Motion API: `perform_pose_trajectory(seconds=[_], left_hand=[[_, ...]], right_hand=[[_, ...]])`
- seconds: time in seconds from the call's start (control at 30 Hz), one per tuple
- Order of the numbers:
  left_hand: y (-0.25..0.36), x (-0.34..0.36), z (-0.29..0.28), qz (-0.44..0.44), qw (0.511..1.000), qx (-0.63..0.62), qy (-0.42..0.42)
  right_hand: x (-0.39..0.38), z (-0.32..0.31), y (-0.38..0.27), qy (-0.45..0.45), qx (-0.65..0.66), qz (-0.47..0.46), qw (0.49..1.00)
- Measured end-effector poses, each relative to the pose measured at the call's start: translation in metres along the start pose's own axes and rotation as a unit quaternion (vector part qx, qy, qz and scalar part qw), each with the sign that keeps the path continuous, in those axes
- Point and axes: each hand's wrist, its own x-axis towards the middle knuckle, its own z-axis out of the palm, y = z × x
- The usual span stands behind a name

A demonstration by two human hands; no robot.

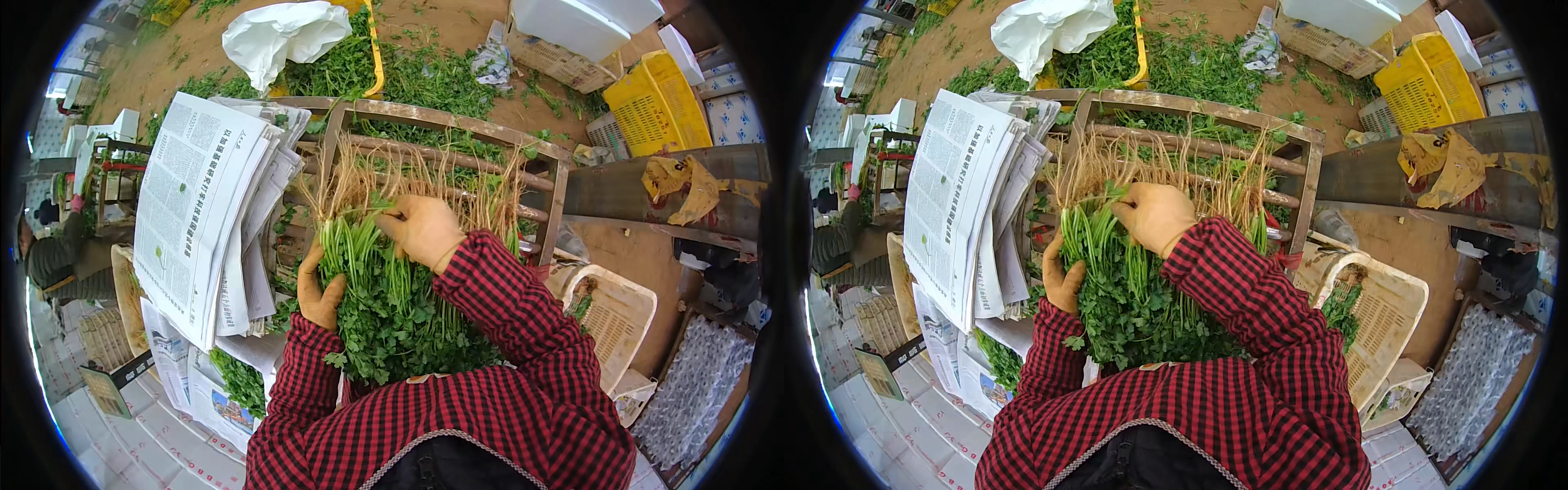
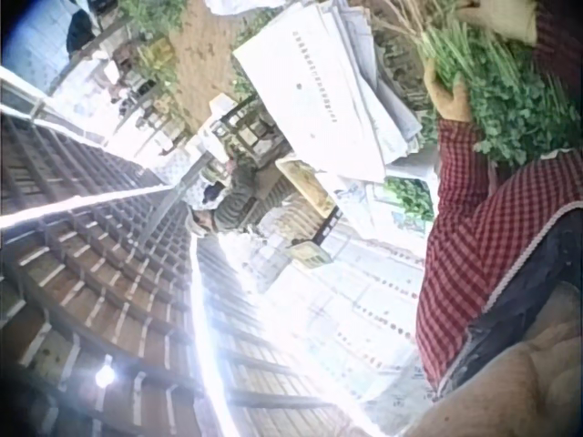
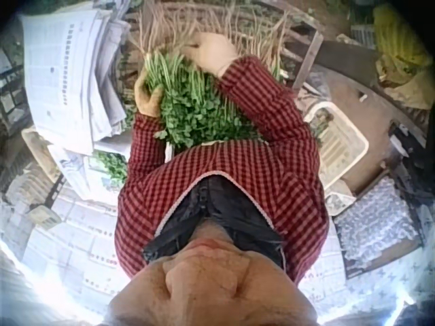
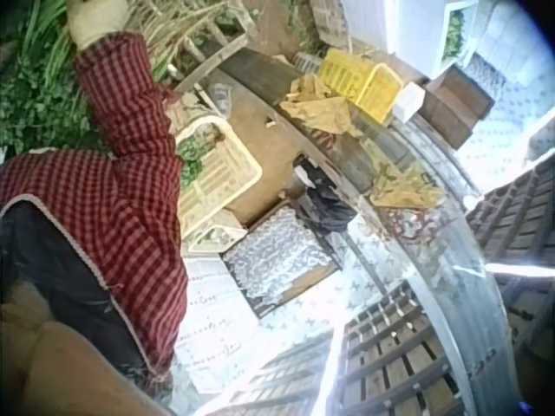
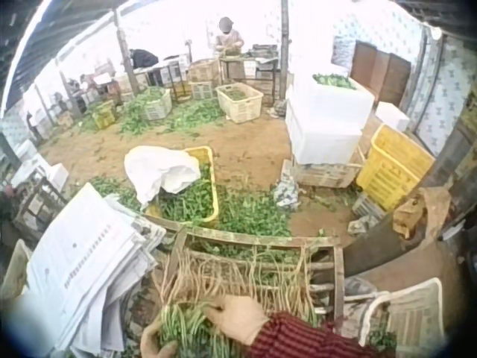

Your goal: The person organizes coriander by hand on a metal rack, removes yellow leaves, and places a large bundle of the prepared coriander into a white plastic crate lined with newspaper.

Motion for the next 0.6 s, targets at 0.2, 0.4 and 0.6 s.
perform_pose_trajectory(seconds=[0.2,0.4,0.6], left_hand=[[0.027,0.007,0.008,-0.068,0.997,0.013,0.012],[0.097,0.051,0.044,-0.071,0.932,0.355,-0.024],[0.083,0.064,0.031,-0.043,0.934,0.351,-0.051]], right_hand=[[-0.022,0.007,0.019,0.061,0.047,-0.11,0.991],[-0.022,0.019,0.031,0.071,-0.2,-0.313,0.926],[-0.032,0.006,0.031,0.016,-0.264,-0.348,0.899]])
